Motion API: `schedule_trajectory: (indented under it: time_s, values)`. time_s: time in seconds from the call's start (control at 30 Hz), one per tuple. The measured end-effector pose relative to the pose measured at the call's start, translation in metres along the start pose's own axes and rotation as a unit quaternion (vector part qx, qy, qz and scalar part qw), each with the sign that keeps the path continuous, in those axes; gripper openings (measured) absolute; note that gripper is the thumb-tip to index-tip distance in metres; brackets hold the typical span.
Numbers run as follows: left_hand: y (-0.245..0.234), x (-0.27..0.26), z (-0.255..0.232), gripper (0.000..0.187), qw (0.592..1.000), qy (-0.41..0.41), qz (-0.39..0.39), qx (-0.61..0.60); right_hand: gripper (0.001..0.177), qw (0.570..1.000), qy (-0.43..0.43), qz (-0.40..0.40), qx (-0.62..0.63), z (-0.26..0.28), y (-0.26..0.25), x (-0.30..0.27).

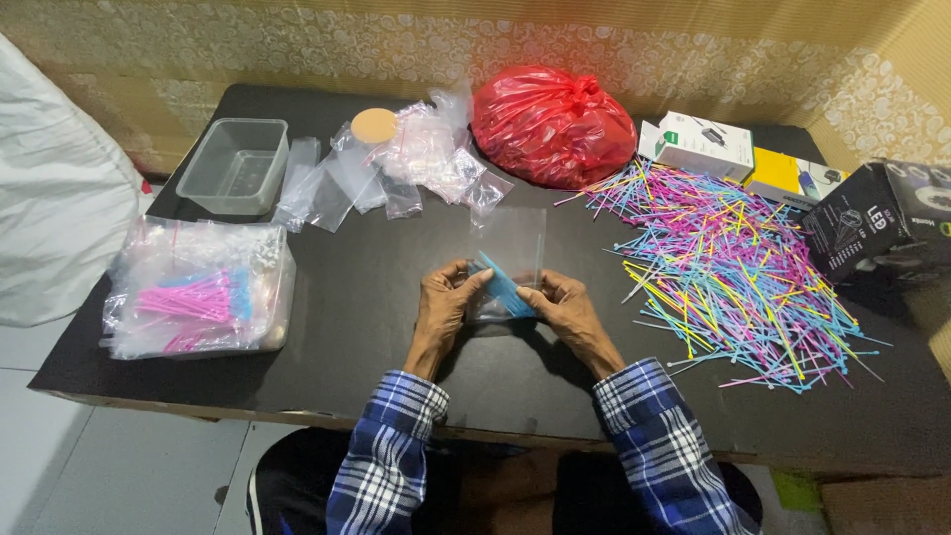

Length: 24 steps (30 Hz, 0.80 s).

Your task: The person picks up colored cable ties from a pile on a table by hand and places them into small plastic bags.

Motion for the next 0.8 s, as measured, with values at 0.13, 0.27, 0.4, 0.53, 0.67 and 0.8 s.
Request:
schedule_trajectory:
  time_s: [0.13,0.27,0.4,0.53,0.67,0.8]
  values:
    - [-0.003,0.007,0.008,0.020,1.000,0.000,-0.012,-0.014,0.011,0.999,-0.013,0.014,-0.039,0.007,0.002,0.001]
    - [-0.010,0.014,0.020,0.020,1.000,0.009,-0.007,-0.014,0.011,1.000,-0.007,0.017,-0.019,0.009,0.001,-0.003]
    - [-0.009,0.021,0.034,0.017,1.000,0.011,-0.016,-0.023,0.011,0.999,0.009,0.021,-0.023,0.000,-0.003,0.002]
    - [-0.009,0.019,0.037,0.020,0.999,0.015,-0.016,-0.029,0.014,0.999,0.038,0.012,0.014,-0.041,-0.014,0.013]
    - [-0.014,0.020,0.043,0.018,0.999,0.035,-0.018,-0.008,0.023,0.998,0.053,0.003,0.024,-0.031,-0.011,0.008]
    - [-0.022,0.013,0.033,0.024,0.998,0.053,-0.038,-0.025,0.022,0.996,0.062,0.007,0.059,-0.028,-0.004,0.015]
Point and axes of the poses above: each hand's wrist, its own x-axis towards the middle knuckle, its own y-axis out of the palm, z = x × y, the point moved 1 cm from there along x, towards the middle knuckle, and after that the axes turned 1 degree about z, right-handed, at the moved point
